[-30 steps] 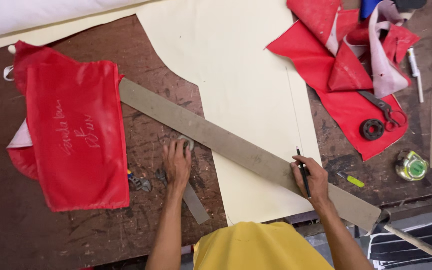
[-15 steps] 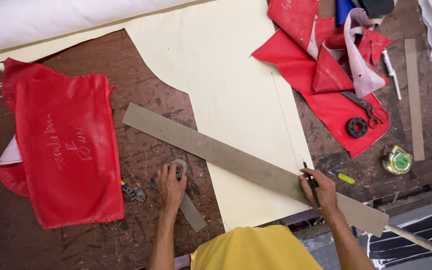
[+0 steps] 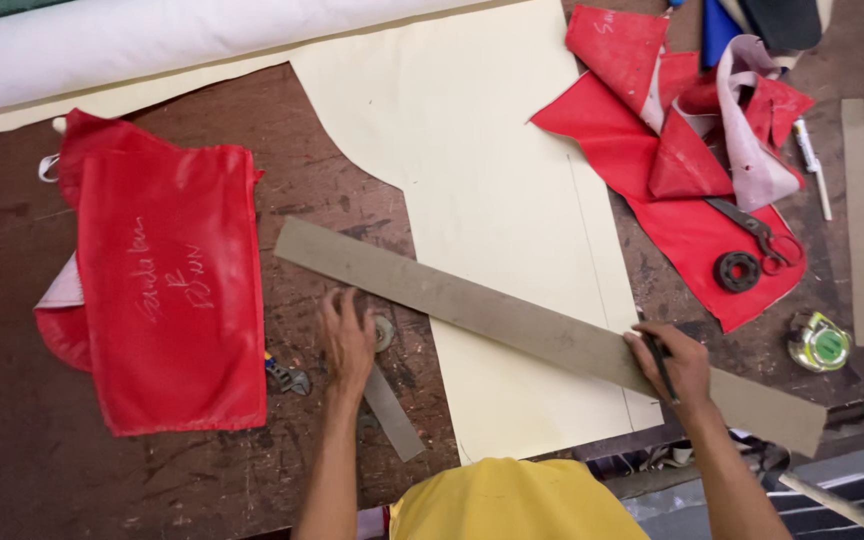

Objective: The person smooths and aligns red leather pieces on a white pattern sheet on the workbench, places metal bearings and a wrench on the leather to hold it flat, and marks reference lines with a pen. They then reposition the leather aside and use a long steel ruler with the pen to draw straight guide lines on the white pattern material.

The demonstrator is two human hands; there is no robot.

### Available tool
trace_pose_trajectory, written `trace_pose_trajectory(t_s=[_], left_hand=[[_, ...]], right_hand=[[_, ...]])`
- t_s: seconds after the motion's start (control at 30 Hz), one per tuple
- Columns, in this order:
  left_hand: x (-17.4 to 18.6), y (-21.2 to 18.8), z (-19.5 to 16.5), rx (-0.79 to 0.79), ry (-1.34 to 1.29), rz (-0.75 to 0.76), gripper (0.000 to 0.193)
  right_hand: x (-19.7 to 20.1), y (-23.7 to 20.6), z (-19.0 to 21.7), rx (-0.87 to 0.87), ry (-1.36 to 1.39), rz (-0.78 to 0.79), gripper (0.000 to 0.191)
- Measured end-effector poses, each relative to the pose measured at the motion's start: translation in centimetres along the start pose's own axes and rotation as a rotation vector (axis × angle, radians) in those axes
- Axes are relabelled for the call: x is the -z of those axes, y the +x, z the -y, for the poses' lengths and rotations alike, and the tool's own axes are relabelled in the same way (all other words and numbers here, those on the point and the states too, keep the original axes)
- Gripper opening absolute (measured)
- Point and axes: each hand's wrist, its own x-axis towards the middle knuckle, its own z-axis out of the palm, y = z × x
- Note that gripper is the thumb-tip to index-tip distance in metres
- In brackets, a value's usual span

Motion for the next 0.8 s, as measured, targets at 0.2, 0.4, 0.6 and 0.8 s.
trace_pose_trajectory(t_s=[0.2, 0.4, 0.6, 0.8], left_hand=[[1.8, 3.8, 1.5, -0.115, 0.264, -0.017, 0.064], [5.6, 8.6, 5.7, 0.059, 0.366, 0.116, 0.075], [8.0, 12.2, 9.9, 0.225, 0.337, 0.166, 0.084], [9.1, 14.3, 13.9, 0.359, 0.414, 0.179, 0.087]], right_hand=[[-4.5, 7.2, 2.7, 0.189, 0.098, 0.089, 0.019], [-11.1, 15.0, 7.3, 0.340, 0.252, 0.146, 0.018], [-17.2, 21.2, 11.2, 0.381, 0.324, 0.226, 0.030], [-19.1, 20.5, 10.0, 0.374, 0.219, -0.016, 0.036]])
